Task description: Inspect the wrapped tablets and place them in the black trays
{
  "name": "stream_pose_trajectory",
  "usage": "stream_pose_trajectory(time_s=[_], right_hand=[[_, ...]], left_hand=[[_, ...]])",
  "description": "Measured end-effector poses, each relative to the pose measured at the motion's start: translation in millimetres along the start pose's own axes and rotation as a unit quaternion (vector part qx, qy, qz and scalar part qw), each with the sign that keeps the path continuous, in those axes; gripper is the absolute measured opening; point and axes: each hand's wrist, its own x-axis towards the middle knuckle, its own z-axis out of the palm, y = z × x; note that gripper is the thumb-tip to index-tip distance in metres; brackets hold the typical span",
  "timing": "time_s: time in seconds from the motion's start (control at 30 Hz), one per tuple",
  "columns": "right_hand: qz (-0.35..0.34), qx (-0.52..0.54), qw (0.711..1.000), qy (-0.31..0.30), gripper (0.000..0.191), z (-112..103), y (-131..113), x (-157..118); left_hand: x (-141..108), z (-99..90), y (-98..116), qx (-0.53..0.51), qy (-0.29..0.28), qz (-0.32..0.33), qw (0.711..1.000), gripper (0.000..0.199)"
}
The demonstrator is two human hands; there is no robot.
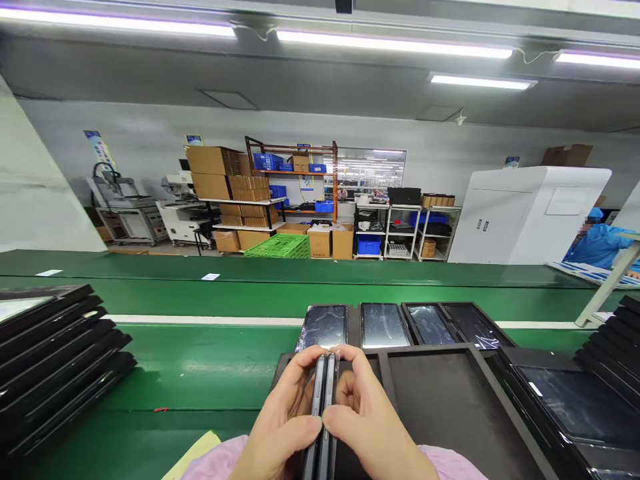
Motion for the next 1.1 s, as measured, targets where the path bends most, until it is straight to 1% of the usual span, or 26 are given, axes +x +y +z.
stream_pose_trajectory(time_s=[0.13, 0.23, 0.3, 0.4, 0.5, 0.6, 0.77, 0.93, 1.1], right_hand=[[-0.025, 0.009, 1.000, 0.004, 0.058, 1.7, 2.1, -5.1], [-0.048, 0.016, 0.999, 0.017, 0.059, 2.9, 5.6, -8.0], [-0.056, 0.011, 0.998, 0.014, 0.058, 3.0, 7.3, -9.4], [-0.051, -0.005, 0.999, 0.009, 0.058, 2.6, 6.9, -9.6], [-0.037, -0.013, 0.999, 0.035, 0.057, 2.1, 4.0, -5.3], [-0.028, 0.002, 0.998, 0.058, 0.053, 0.4, 3.7, 3.3], [-0.018, 0.035, 0.997, 0.061, 0.047, -5.2, 13.9, 17.7], [-0.011, 0.042, 0.998, 0.053, 0.044, -8.2, 22.4, 27.2], [0.015, 0.031, 0.996, 0.084, 0.040, -7.1, 24.2, 35.3]], left_hand=[[-1.1, 1.0, -5.4, -0.001, -0.001, 0.027, 1.000, 0.058], [-3.0, -1.0, -11.3, 0.004, -0.009, 0.050, 0.999, 0.061], [-4.8, -3.1, -13.8, 0.005, -0.015, 0.060, 0.998, 0.063], [-6.0, -6.2, -14.8, 0.013, -0.021, 0.063, 0.998, 0.062], [-1.4, -8.9, -14.5, 0.044, -0.026, 0.059, 0.997, 0.061], [8.7, -11.7, -16.3, 0.075, -0.022, 0.062, 0.995, 0.059], [21.3, -16.0, -21.1, 0.092, 0.009, 0.048, 0.995, 0.054], [28.0, -17.8, -25.1, 0.077, 0.033, 0.016, 0.996, 0.048], [43.8, -18.9, -34.3, 0.086, 0.109, 0.007, 0.990, 0.030]])
